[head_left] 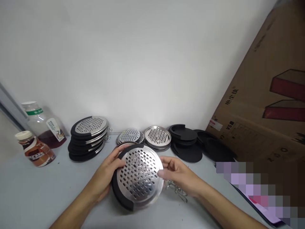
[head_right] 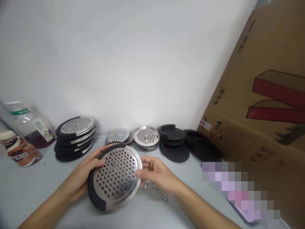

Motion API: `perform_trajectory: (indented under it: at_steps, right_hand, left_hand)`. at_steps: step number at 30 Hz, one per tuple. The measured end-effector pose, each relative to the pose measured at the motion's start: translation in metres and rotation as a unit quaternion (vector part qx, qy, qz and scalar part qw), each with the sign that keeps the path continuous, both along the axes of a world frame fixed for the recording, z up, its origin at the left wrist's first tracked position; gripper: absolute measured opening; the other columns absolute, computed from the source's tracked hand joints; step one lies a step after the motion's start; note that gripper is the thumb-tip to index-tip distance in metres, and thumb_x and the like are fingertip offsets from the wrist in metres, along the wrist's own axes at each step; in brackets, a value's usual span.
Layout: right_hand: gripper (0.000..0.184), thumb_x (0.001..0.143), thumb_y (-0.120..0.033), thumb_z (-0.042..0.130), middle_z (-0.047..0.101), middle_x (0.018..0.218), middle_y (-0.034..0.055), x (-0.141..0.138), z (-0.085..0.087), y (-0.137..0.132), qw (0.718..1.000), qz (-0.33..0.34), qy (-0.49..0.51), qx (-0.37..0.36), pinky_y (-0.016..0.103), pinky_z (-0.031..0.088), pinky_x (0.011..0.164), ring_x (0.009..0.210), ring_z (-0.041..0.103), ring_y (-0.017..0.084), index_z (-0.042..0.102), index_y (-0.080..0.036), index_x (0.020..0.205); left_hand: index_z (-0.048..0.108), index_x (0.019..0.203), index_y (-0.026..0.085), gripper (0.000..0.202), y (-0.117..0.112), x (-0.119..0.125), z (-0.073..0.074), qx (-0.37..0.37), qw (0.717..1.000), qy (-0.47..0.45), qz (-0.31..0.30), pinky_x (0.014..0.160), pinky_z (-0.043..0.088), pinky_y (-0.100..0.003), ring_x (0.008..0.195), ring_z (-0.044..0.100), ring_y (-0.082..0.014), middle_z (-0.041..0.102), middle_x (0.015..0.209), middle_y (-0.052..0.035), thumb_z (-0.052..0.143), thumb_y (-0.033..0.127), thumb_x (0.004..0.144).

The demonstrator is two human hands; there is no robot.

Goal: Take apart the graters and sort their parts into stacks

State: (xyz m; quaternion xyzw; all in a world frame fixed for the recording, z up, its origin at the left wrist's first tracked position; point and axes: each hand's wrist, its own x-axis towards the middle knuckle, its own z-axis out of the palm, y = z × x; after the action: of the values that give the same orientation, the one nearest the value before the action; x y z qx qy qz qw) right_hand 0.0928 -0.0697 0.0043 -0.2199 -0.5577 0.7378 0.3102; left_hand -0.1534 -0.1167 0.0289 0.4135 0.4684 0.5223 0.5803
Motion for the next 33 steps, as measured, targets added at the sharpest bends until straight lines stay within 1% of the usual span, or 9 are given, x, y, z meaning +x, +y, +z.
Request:
perform_trajectory:
  at_steps: [3, 8, 11, 16, 21, 25, 27, 30, 33]
  right_hand:
    - [0.033, 0.082, -0.025, 0.068, 0.072, 0.092, 0.0079, 0.010, 0.000, -0.002, 0.998, -0.043, 0.011, -0.040, 0.025, 0.051, 0.066, 0.067, 0.064, 0.012, 0.069, -0.014, 0.113]
    - [0.042, 0.074, -0.026, 0.077, 0.070, 0.106, 0.0090, 0.016, 0.001, 0.002, 0.988, -0.121, -0.089, 0.027, 0.032, 0.054, 0.076, 0.089, 0.068, 0.021, 0.065, -0.018, 0.114]
    - [0.042, 0.068, -0.027, 0.083, 0.072, 0.098, 0.0086, 0.017, -0.001, 0.005, 0.986, -0.106, -0.125, 0.033, 0.033, 0.055, 0.073, 0.083, 0.069, 0.022, 0.067, -0.015, 0.105]
    - [0.037, 0.076, -0.029, 0.076, 0.074, 0.092, 0.0098, 0.035, 0.012, 0.013, 0.993, -0.043, -0.109, 0.005, 0.033, 0.056, 0.072, 0.078, 0.071, 0.020, 0.069, -0.012, 0.108]
    - [0.040, 0.073, -0.026, 0.079, 0.075, 0.090, 0.0058, 0.068, 0.025, 0.038, 0.970, -0.233, -0.036, -0.052, 0.030, 0.058, 0.070, 0.076, 0.072, 0.019, 0.067, -0.019, 0.110]
    - [0.018, 0.078, -0.030, 0.074, 0.070, 0.071, 0.0012, 0.068, 0.016, 0.050, 0.927, -0.339, 0.072, -0.144, 0.019, 0.053, 0.050, 0.054, 0.063, 0.011, 0.068, -0.019, 0.091]
    - [0.013, 0.080, -0.029, 0.069, 0.063, 0.061, -0.0003, 0.058, 0.007, 0.048, 0.926, -0.297, 0.111, -0.206, 0.015, 0.043, 0.037, 0.044, 0.053, 0.008, 0.066, -0.017, 0.082]
    - [0.011, 0.079, -0.026, 0.064, 0.059, 0.061, -0.0020, 0.039, -0.004, 0.035, 0.930, -0.210, 0.163, -0.252, 0.013, 0.037, 0.035, 0.043, 0.048, 0.006, 0.065, -0.017, 0.087]
    - [0.015, 0.080, -0.033, 0.066, 0.058, 0.058, -0.0027, 0.015, -0.007, 0.022, 0.934, -0.216, 0.126, -0.254, 0.017, 0.038, 0.036, 0.041, 0.045, 0.007, 0.064, -0.018, 0.081]
  left_hand:
    - [0.048, 0.139, 0.029, 0.064, -0.007, -0.002, 0.001, 0.027, 0.993, 0.013, -0.111, 0.107, 0.041, -0.040, 0.131, 0.048, -0.0300, 0.055, 0.140, -0.0056, 0.070, 0.025, 0.079]
    - [0.054, 0.132, 0.023, 0.059, -0.017, 0.019, -0.015, 0.005, 0.984, 0.004, -0.181, 0.106, 0.041, -0.043, 0.123, 0.055, -0.0285, 0.061, 0.132, -0.0085, 0.075, 0.022, 0.077]
    - [0.056, 0.124, 0.019, 0.052, -0.019, 0.033, -0.022, 0.004, 0.986, 0.019, -0.163, 0.101, 0.045, -0.044, 0.114, 0.060, -0.0283, 0.066, 0.122, -0.0098, 0.076, 0.026, 0.077]
    - [0.056, 0.119, 0.019, 0.050, -0.023, 0.033, -0.021, 0.005, 0.982, 0.108, -0.156, 0.085, 0.053, -0.036, 0.096, 0.064, -0.0241, 0.067, 0.107, -0.0077, 0.076, 0.037, 0.076]
    - [0.051, 0.124, 0.021, 0.049, -0.025, 0.028, -0.032, -0.095, 0.961, 0.179, -0.187, 0.060, 0.055, -0.029, 0.070, 0.062, -0.0165, 0.062, 0.098, -0.0053, 0.060, 0.050, 0.085]
    - [0.053, 0.125, 0.024, 0.044, -0.024, 0.027, -0.041, -0.048, 0.949, 0.279, -0.141, 0.056, 0.054, -0.030, 0.061, 0.063, -0.0171, 0.064, 0.105, -0.0082, 0.054, 0.048, 0.088]
    - [0.059, 0.123, 0.026, 0.042, -0.025, 0.024, -0.042, 0.002, 0.935, 0.332, -0.123, 0.061, 0.054, -0.032, 0.065, 0.066, -0.0212, 0.068, 0.101, -0.0084, 0.054, 0.048, 0.088]
    - [0.067, 0.116, 0.030, 0.035, -0.025, 0.019, -0.040, 0.089, 0.907, 0.403, -0.085, 0.073, 0.052, -0.034, 0.083, 0.068, -0.0280, 0.072, 0.093, -0.0072, 0.059, 0.045, 0.086]
    - [0.070, 0.112, 0.033, 0.031, -0.026, 0.019, -0.032, 0.129, 0.902, 0.411, -0.038, 0.078, 0.052, -0.034, 0.087, 0.068, -0.0287, 0.074, 0.096, -0.0053, 0.066, 0.040, 0.083]
